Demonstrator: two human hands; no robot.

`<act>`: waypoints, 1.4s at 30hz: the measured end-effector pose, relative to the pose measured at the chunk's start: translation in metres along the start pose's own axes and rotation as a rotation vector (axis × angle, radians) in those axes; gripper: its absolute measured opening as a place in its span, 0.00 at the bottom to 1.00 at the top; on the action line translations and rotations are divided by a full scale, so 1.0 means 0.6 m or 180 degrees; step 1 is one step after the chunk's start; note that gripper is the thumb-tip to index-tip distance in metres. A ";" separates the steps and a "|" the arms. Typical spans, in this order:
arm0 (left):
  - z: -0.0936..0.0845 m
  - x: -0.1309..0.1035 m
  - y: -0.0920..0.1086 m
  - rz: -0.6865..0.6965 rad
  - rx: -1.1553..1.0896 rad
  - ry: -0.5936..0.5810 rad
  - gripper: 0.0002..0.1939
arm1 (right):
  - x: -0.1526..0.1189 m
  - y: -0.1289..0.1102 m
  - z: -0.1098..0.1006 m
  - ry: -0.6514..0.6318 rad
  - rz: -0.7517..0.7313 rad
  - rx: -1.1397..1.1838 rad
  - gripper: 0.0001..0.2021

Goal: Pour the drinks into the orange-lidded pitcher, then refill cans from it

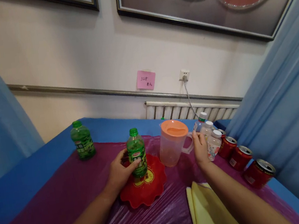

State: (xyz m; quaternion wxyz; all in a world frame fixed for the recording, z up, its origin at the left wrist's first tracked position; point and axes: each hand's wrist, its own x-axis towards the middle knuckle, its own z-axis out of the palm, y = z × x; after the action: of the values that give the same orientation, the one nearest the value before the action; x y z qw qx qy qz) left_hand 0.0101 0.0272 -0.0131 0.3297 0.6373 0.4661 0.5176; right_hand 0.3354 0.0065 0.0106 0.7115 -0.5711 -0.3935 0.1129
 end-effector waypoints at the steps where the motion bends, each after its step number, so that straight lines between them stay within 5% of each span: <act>1: 0.000 0.001 -0.001 0.0011 0.0002 -0.0001 0.33 | -0.005 -0.009 -0.005 0.0154 -0.0107 0.0011 0.23; 4: -0.001 -0.001 0.001 0.0066 0.0094 -0.0018 0.34 | -0.042 -0.041 -0.014 0.0169 -0.0562 0.0082 0.21; 7: -0.002 -0.010 0.011 0.0248 0.0276 -0.0081 0.34 | -0.106 -0.068 -0.006 -0.0884 -0.0949 -0.0086 0.21; 10: -0.002 -0.022 0.024 0.0541 0.0452 -0.0253 0.34 | -0.167 -0.081 0.022 -0.1950 -0.0602 -0.0093 0.31; 14: -0.001 -0.032 0.040 0.0803 0.0529 -0.0576 0.33 | -0.203 -0.082 0.069 -0.2374 -0.0178 0.0267 0.43; 18: 0.002 -0.032 0.039 0.0816 0.0471 -0.0877 0.32 | -0.203 -0.090 0.093 -0.2250 -0.0094 0.0388 0.37; 21: 0.003 -0.029 0.026 0.0807 0.0237 -0.1096 0.37 | -0.198 -0.104 0.079 -0.2151 -0.0034 0.0428 0.32; 27: -0.002 -0.017 0.004 0.1209 0.0346 -0.0880 0.29 | -0.154 -0.106 -0.038 -0.1591 0.0175 0.0360 0.31; 34: 0.000 -0.007 0.016 0.1269 0.0690 -0.0297 0.22 | -0.041 -0.037 -0.200 -0.0248 0.0497 -0.0565 0.32; 42: -0.003 0.002 0.023 0.1336 0.0843 -0.0240 0.19 | 0.035 0.051 -0.250 0.0332 0.0349 -0.1595 0.33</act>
State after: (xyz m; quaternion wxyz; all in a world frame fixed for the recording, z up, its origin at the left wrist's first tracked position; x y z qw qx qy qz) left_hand 0.0119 0.0236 0.0000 0.1458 0.7767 0.3746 0.4850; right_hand 0.4614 -0.0792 -0.0136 0.5599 -0.7551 -0.3405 0.0207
